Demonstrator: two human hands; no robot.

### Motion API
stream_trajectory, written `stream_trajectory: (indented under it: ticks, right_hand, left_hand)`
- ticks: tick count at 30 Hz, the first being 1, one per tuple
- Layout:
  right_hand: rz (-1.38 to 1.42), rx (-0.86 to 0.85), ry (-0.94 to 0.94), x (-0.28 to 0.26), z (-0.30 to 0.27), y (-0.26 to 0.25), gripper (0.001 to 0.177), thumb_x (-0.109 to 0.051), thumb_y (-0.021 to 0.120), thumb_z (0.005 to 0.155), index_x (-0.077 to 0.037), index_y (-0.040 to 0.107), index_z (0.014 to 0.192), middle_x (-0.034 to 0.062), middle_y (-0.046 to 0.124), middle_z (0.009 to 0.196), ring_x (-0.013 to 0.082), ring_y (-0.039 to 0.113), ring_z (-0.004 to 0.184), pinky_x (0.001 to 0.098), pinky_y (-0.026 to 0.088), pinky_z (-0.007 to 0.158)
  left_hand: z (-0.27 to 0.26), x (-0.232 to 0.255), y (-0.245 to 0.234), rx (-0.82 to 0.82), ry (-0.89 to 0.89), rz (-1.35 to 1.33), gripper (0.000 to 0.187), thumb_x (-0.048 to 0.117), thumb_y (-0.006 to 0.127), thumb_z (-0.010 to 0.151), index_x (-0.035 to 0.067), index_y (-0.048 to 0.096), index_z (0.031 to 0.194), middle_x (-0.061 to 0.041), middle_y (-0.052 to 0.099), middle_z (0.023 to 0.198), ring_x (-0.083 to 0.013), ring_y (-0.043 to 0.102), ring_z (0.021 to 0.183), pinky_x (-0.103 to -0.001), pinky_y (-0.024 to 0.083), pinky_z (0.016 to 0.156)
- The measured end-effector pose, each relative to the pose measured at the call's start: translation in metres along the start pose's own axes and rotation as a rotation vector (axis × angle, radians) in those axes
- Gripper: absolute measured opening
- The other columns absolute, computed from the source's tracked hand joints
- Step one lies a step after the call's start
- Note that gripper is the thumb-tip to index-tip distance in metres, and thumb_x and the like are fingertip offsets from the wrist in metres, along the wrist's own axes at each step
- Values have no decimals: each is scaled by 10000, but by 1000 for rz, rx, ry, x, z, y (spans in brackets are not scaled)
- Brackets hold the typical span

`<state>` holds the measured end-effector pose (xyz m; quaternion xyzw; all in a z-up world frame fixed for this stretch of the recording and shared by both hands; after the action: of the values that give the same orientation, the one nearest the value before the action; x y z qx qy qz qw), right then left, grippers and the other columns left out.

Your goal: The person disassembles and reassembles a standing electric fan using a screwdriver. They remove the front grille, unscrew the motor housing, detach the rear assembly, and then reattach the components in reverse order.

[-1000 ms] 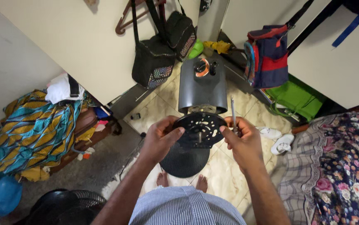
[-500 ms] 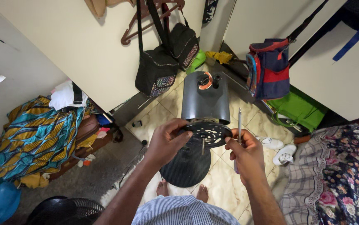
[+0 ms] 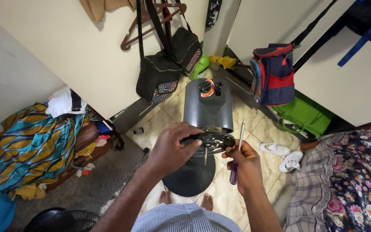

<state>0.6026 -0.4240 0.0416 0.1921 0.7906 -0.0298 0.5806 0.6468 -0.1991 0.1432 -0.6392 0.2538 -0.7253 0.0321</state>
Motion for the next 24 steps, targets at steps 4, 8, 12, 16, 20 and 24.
stream_trajectory:
  ticks: [4,8,12,16,20,24]
  right_hand:
    - [24,-19,26,3,1,6,160,-66,653,894,-44,687,1049,30,727,911,107,659,737,253,450,535]
    - [-22,-19,-11,4,3,7,146,-94,672,918,-47,694,1054,30,708,884,108,653,729,248,443,530]
    - [-22,-57,-21,10,4,9,131,-116,698,933,-29,678,1029,13,675,863,104,661,734,244,446,531]
    - [-45,-52,-48,13,4,9,157,-123,693,918,-33,687,1047,11,689,868,99,668,737,236,456,537]
    - [-77,7,-131,5,4,6,207,-128,713,899,-49,700,1090,7,697,844,79,649,708,228,443,519]
    - [-246,104,-158,-10,2,4,233,-137,755,891,-54,733,1107,37,694,745,74,497,551,227,395,492]
  left_hand:
    - [-2,10,-1,17,93,81,267,123,762,864,60,751,1124,-78,731,986,-203,686,927,-352,573,728]
    - [-3,17,-5,55,217,114,270,111,768,855,54,757,1119,-86,741,999,-209,683,928,-362,568,757]
    - [-5,16,-6,8,125,125,265,132,757,864,67,756,1121,-76,727,962,-198,679,835,-344,568,680]
    - [-3,18,-6,0,151,146,270,116,753,877,63,757,1142,-77,735,948,-198,680,794,-330,568,664]
    - [-2,9,-10,47,216,57,267,85,761,869,39,747,1131,-81,725,988,-188,716,887,-319,617,756]
    - [-1,-14,-9,93,131,114,261,81,765,859,47,748,1117,-67,732,1005,-187,725,868,-319,624,743]
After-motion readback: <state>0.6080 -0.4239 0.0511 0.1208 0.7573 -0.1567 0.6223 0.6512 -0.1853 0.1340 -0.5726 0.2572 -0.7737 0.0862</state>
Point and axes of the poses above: each hand's wrist, its own z-axis towards the middle knuckle, its own y-axis out of the palm, x = y × z, the point moved 4 cm from there along z, towards the middle knuckle
